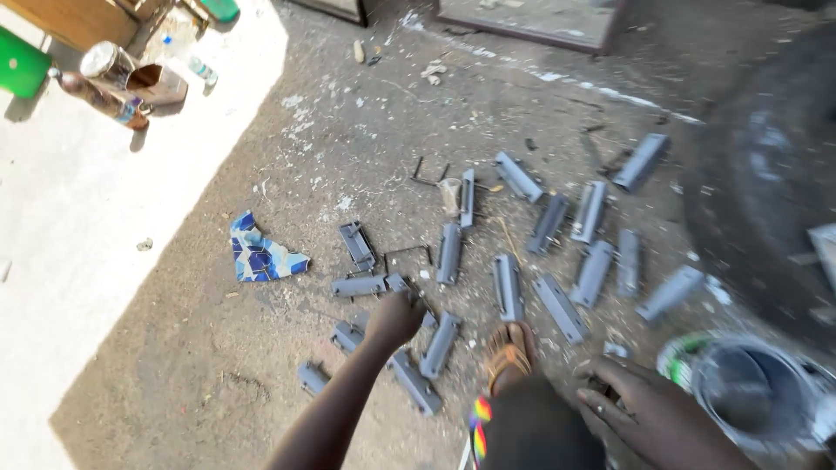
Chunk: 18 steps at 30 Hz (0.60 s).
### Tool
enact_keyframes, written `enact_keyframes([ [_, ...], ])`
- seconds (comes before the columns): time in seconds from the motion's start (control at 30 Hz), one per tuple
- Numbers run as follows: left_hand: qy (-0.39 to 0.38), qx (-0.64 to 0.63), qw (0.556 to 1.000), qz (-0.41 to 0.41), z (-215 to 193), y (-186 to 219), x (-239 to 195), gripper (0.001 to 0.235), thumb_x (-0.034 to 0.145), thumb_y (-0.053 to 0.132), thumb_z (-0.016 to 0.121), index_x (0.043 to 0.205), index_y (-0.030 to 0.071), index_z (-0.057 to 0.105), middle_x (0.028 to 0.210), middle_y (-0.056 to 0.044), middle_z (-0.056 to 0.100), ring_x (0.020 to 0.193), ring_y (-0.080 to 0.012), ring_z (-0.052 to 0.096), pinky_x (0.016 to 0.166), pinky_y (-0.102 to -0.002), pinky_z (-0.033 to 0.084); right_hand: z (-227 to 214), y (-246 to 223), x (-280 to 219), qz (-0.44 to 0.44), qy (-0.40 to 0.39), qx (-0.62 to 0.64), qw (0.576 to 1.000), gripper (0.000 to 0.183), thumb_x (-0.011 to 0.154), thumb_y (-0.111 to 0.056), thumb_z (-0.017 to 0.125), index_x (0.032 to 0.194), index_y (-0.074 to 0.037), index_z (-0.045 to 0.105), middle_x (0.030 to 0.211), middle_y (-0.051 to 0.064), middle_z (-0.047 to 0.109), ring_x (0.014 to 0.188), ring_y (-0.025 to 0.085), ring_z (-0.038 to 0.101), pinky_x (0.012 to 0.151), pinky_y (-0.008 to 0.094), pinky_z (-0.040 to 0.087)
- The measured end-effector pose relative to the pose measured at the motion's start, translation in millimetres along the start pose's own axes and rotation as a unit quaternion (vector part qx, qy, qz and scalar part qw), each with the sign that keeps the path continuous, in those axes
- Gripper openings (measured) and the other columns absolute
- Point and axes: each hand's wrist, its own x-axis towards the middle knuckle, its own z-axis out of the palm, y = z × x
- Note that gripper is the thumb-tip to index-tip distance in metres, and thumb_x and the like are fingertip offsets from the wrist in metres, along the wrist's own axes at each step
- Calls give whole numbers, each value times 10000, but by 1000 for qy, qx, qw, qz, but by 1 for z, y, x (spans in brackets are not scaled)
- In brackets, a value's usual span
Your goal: Painting small metal brackets with a paintbrush using grey paint
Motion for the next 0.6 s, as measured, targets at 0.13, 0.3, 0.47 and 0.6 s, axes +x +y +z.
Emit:
enact_keyframes([
  [0.13, 72, -15, 987, -143, 8, -8, 169, 289, 995, 157, 468, 1167, 120, 698, 1118, -105, 759, 999, -300, 728, 800, -445, 591, -37, -24, 115, 96, -125, -6, 987, 456, 991, -549, 521, 1432, -444, 570, 1623, -227, 413, 1518, 62, 444, 1231, 359, 460],
  [0.3, 151, 187, 969, -60, 65, -68, 312, 404, 965, 111, 465, 1353, 139, 572, 1422, -135, 525, 1301, -361, 476, 1016, -525, 457, -20, -3, 230, -19, -97, -28, 995, 381, 947, -512, 580, 1299, -404, 678, 1499, -173, 572, 1395, 78, 560, 997, 345, 538],
  [0.47, 213, 238, 947, 27, 56, -75, 331, 236, 953, 130, 600, 1134, 224, 720, 1315, -84, 611, 1223, -322, 517, 1172, -655, 288, -11, 4, 270, -90, -104, -7, 990, 277, 958, -438, 590, 1190, -379, 729, 1179, -173, 760, 1096, 57, 742, 870, 281, 558],
  [0.6, 320, 215, 901, 198, 7, -46, 373, 282, 871, -50, 546, 1025, 126, 705, 1472, -183, 551, 1421, -433, 399, 1214, -626, 182, -9, 14, 298, -96, -109, 21, 989, 283, 953, -371, 620, 1200, -334, 753, 1341, -94, 667, 1269, 140, 629, 1001, 394, 528],
])
